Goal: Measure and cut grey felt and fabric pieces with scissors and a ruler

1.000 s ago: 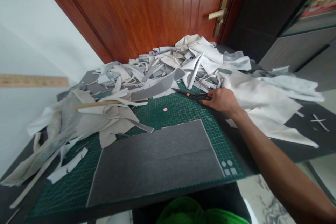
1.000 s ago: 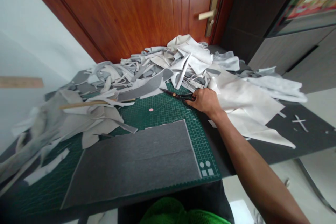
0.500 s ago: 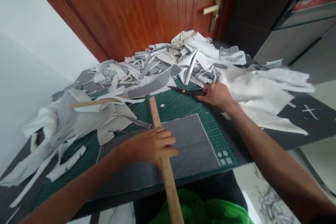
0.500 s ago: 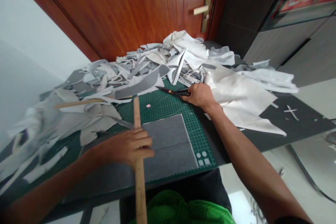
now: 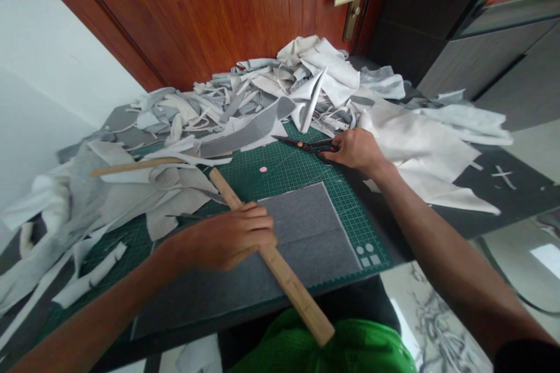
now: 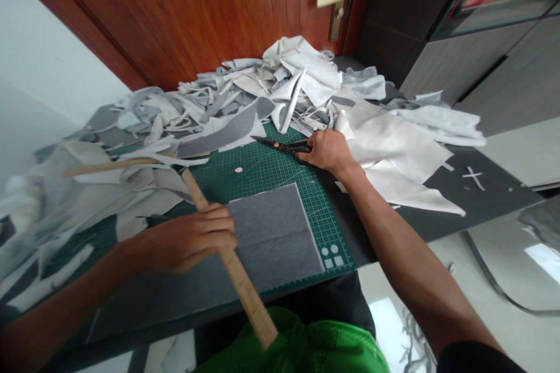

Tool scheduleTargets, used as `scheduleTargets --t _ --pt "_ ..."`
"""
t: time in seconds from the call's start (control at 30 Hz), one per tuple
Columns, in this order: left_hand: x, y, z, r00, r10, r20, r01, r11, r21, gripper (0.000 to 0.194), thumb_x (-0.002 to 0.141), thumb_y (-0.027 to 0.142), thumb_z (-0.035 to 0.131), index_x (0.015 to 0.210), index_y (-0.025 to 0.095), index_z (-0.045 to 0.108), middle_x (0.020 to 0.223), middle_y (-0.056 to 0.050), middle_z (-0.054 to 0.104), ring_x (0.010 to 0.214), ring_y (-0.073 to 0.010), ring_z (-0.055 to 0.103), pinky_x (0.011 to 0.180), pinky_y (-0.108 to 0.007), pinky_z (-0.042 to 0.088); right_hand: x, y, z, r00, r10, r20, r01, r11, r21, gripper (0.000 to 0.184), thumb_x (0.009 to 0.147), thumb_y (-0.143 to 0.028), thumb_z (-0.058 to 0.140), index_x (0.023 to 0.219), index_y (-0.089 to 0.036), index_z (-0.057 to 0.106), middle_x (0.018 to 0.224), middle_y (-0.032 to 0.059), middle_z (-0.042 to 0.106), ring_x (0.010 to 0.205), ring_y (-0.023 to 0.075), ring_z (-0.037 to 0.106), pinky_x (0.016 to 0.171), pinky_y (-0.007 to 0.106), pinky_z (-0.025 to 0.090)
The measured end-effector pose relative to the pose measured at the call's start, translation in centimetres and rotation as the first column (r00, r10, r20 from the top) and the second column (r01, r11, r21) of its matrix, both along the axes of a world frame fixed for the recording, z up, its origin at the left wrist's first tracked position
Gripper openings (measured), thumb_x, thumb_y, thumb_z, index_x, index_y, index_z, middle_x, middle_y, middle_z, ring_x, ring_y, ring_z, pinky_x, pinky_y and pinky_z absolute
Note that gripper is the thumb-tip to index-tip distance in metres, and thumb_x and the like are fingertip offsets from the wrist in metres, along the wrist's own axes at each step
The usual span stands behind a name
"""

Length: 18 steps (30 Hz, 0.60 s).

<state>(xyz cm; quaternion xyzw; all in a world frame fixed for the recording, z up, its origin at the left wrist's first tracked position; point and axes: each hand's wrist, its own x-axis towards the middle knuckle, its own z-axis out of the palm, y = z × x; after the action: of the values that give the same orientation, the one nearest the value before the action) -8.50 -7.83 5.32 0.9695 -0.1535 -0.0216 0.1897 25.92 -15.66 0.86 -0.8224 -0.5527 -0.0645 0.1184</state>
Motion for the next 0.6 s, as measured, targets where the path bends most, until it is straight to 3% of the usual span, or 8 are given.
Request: scheduleTargets --t 0.1,0.17,0.23,0.3,0.4,0.5,0.6 --pt "0.3 -0.5 0.2 0.997 -0.072 0.0 0.072 0.997 -0.018 0.018 0.101 0.019 0.039 0.089 0.023 0.053 0.084 -0.006 0.063 0.082 -0.0238 0.057 0.085 -0.04 0.045 0.0 -0.1 -0.1 1.0 -0.001 -0.014 0.001 1.0 0.004 0.04 0.084 -0.06 0.069 0.083 -0.021 0.079 0.075 0.0075 0.074 0.072 0.0231 0.065 0.066 0.034 0.042" --pt "0.9 -1.0 -0.8 0.992 -0.126 0.009 0.126 0.992 -0.008 0.014 0.095 0.019 0.046 0.083 0.024 0.051 0.08 -0.004 0.061 0.079 -0.0238 0.056 0.083 -0.04 0.046 0.0 -0.1 -0.2 1.0 -0.002 -0.018 0.002 1.0 0.005 0.039 0.083 -0.059 0.069 0.082 -0.021 0.078 0.076 0.007 0.074 0.072 0.0229 0.066 0.064 0.034 0.041" --pt "1.7 -1.5 -2.0 0.993 -0.121 0.014 0.121 0.993 0.003 0.011 0.09 0.015 0.051 0.09 0.025 0.056 0.083 -0.004 0.063 0.084 -0.0232 0.059 0.088 -0.039 0.048 0.1 0.0 -0.3 1.0 0.0 -0.02 0.0 1.0 0.006 0.039 0.083 -0.059 0.069 0.08 -0.022 0.077 0.076 0.0063 0.074 0.072 0.0227 0.066 0.063 0.033 0.041" --pt "2.1 -1.9 -3.2 0.998 -0.023 0.05 0.023 1.0 0.008 0.029 0.089 0.01 0.052 0.113 0.024 0.06 0.105 -0.007 0.067 0.106 -0.024 0.061 0.102 -0.039 0.047 0.3 0.0 -0.4 1.0 0.002 -0.018 -0.002 1.0 0.005 0.039 0.083 -0.06 0.068 0.079 -0.022 0.077 0.076 0.0057 0.074 0.071 0.0224 0.066 0.063 0.033 0.04" --pt "1.8 -1.9 -4.3 0.973 0.2 0.115 -0.203 0.979 0.007 0.056 0.092 0.014 0.055 0.146 0.022 0.044 0.147 -0.014 0.052 0.145 -0.0298 0.041 0.121 -0.05 0.037 0.3 0.0 -0.4 1.0 0.003 -0.016 -0.003 1.0 0.0 0.04 0.083 -0.061 0.068 0.079 -0.023 0.077 0.072 0.005 0.073 0.07 0.0218 0.065 0.063 0.033 0.039" --pt "0.7 -1.8 -5.0 0.931 0.348 0.107 -0.35 0.937 0.003 0.058 0.093 0.027 0.063 0.147 0.021 0.042 0.156 -0.017 0.042 0.152 -0.0356 0.032 0.125 -0.061 0.032 0.2 0.0 -0.2 1.0 0.019 -0.011 -0.019 1.0 -0.005 0.039 0.084 -0.06 0.067 0.077 -0.023 0.077 0.071 0.005 0.072 0.07 0.0214 0.065 0.064 0.034 0.04" --pt "-0.1 -2.1 -5.6 0.871 0.478 0.115 -0.477 0.878 -0.034 0.038 0.093 0.027 0.064 0.128 0.019 0.051 0.145 -0.017 0.048 0.148 -0.0362 0.039 0.123 -0.062 0.036 -0.2 0.0 -0.1 1.0 0.003 -0.004 -0.003 1.0 -0.001 0.038 0.084 -0.059 0.068 0.079 -0.022 0.077 0.074 0.0057 0.073 0.071 0.0215 0.065 0.065 0.034 0.041"
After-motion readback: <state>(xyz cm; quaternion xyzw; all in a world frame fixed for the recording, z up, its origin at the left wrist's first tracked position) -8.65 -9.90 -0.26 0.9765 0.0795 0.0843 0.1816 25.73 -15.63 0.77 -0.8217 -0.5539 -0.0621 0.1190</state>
